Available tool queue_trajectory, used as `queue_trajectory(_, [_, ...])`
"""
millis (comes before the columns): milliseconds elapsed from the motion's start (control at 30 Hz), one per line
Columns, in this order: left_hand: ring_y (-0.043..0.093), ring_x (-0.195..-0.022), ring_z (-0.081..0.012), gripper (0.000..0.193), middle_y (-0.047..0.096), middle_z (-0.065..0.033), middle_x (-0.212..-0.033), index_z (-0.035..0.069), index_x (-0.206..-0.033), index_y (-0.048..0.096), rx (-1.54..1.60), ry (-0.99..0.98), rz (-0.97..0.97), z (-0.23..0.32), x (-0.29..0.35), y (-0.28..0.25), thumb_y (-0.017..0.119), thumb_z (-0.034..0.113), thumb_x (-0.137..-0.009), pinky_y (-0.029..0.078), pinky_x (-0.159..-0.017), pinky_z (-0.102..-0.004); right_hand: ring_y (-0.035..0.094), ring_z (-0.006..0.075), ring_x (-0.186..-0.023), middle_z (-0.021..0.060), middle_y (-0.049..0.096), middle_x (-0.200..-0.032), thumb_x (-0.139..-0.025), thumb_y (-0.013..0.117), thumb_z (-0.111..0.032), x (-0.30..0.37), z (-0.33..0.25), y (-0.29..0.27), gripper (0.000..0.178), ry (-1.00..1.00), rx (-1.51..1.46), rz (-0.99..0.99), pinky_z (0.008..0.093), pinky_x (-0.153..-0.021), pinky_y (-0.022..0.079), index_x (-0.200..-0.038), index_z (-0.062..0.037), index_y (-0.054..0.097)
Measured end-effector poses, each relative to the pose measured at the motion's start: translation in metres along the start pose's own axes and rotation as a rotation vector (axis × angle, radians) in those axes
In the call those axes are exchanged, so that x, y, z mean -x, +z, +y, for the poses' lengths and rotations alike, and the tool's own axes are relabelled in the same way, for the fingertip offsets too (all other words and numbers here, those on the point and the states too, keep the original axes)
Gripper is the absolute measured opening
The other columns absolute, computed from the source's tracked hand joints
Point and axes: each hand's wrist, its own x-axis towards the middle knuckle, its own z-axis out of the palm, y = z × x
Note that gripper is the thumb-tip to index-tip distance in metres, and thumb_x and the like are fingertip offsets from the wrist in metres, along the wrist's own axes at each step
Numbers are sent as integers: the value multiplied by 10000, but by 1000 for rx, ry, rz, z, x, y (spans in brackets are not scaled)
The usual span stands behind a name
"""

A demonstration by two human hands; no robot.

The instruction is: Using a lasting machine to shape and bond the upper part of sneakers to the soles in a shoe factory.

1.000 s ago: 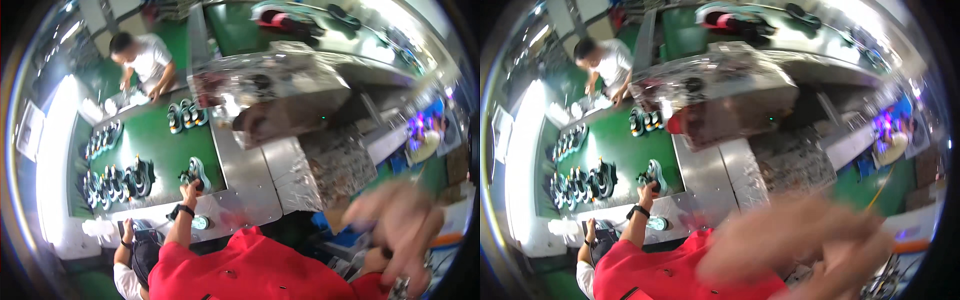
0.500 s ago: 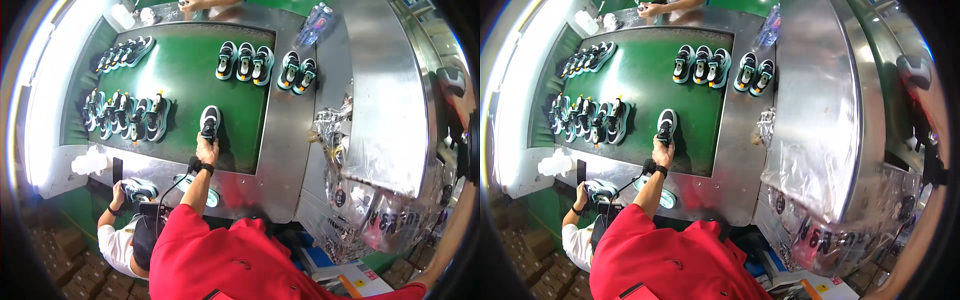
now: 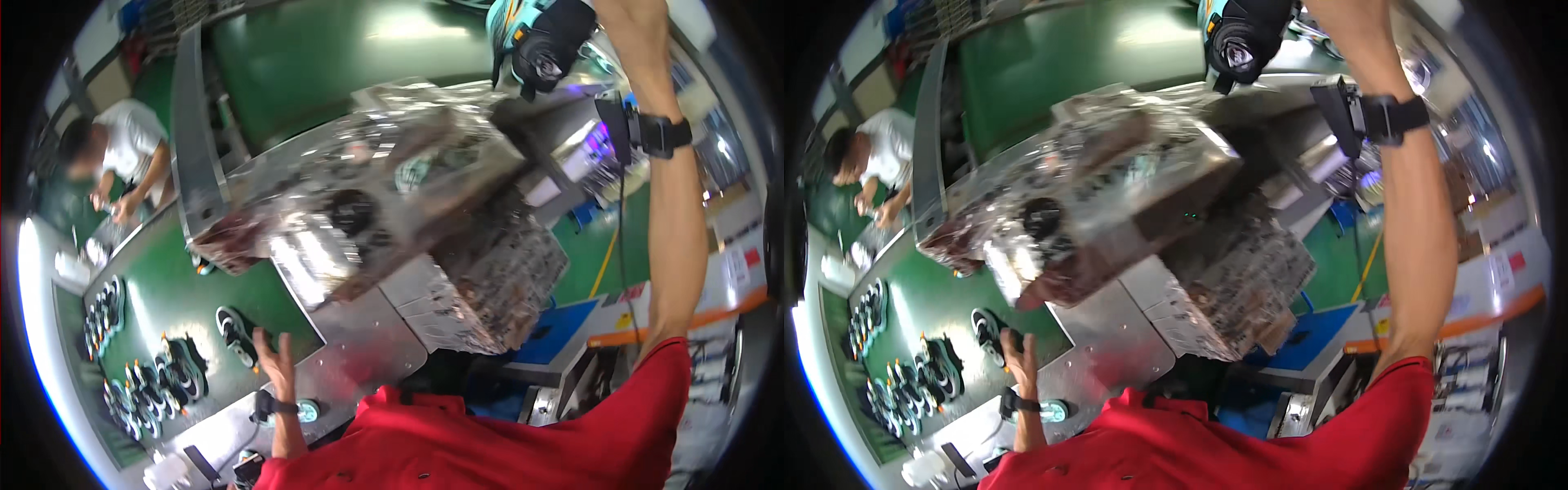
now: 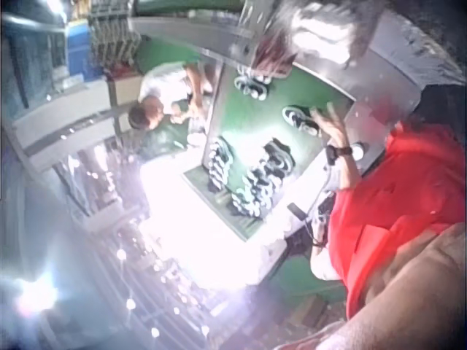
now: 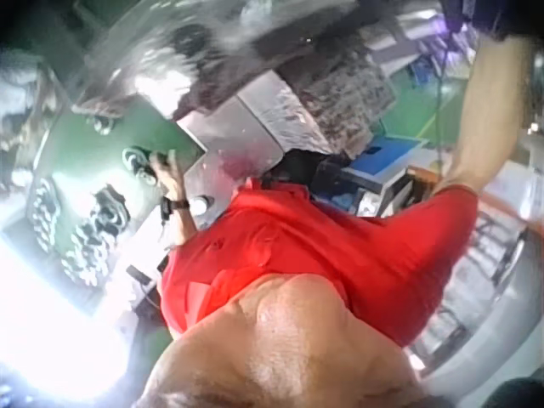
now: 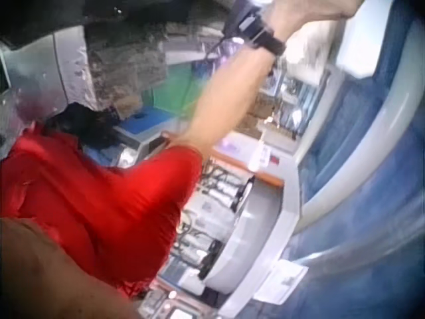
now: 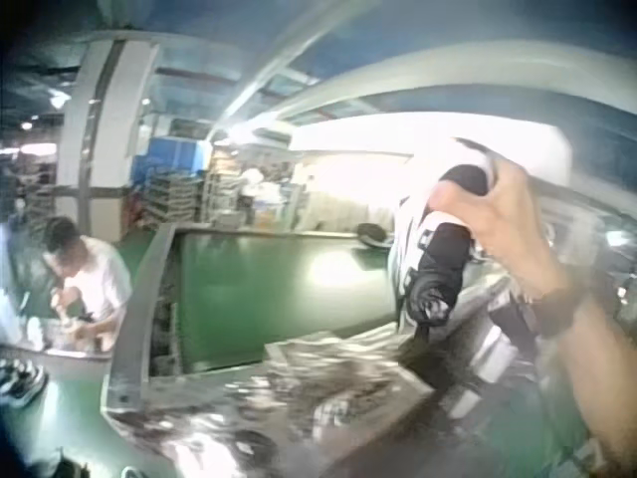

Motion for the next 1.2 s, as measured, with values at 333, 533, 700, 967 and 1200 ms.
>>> queue_trajectory(333, [445, -1316, -246, 846, 441, -125, -1449, 19, -1466, 314, 1179, -96, -1579, 374, 145, 184, 480, 635, -910, 360, -1086, -445, 653, 110, -772, 50, 691, -902, -905, 618, -252, 197, -100, -268, 282, 848, -461, 221, 254, -705, 519, -1029, -4, 669])
queue_trajectory(533, [580, -1156, -231, 623, 571, -131, -1289, -20, -1390, 396, 1064, -474, -2041, 403, 291, 253, 633, 312, -920, 450, -1002, -372, 623, 190, -974, 118, 626, -1149, -938, 550, -392, 366, -175, -381, 518, 1338, 69, 415, 346, -812, 502, -1316, -42, 493])
queue_trajectory(700, [605, -1105, -222, 507, 587, -131, -1257, -20, -1376, 424, 827, -338, -2048, 402, 433, 270, 591, 159, -933, 484, -959, -358, 586, 223, -1108, 123, 569, -1260, -967, 497, -448, 471, -317, -439, 645, 1176, -408, 955, 425, -886, 495, -1458, -72, 313])
queue_trajectory(967, [405, -1332, -234, 664, 431, -186, -1447, -36, -1477, 299, 367, 244, -2469, 365, 669, 272, 567, 301, -971, 300, -1104, -333, 602, 175, -945, 95, 623, -1086, -667, 770, -107, 578, -459, -538, 627, 1356, 713, 1404, 284, -877, 488, -1239, 12, 543])
queue_trajectory(1200, [565, -1142, -268, 758, 576, -201, -1259, -46, -1358, 441, -33, 815, -2234, 345, 861, 385, 683, 452, -841, 444, -959, -351, 600, 146, -919, 79, 614, -1068, -696, 697, -78, 599, -567, -602, 571, 1243, 1151, 1483, 279, -851, 487, -1239, 8, 542])
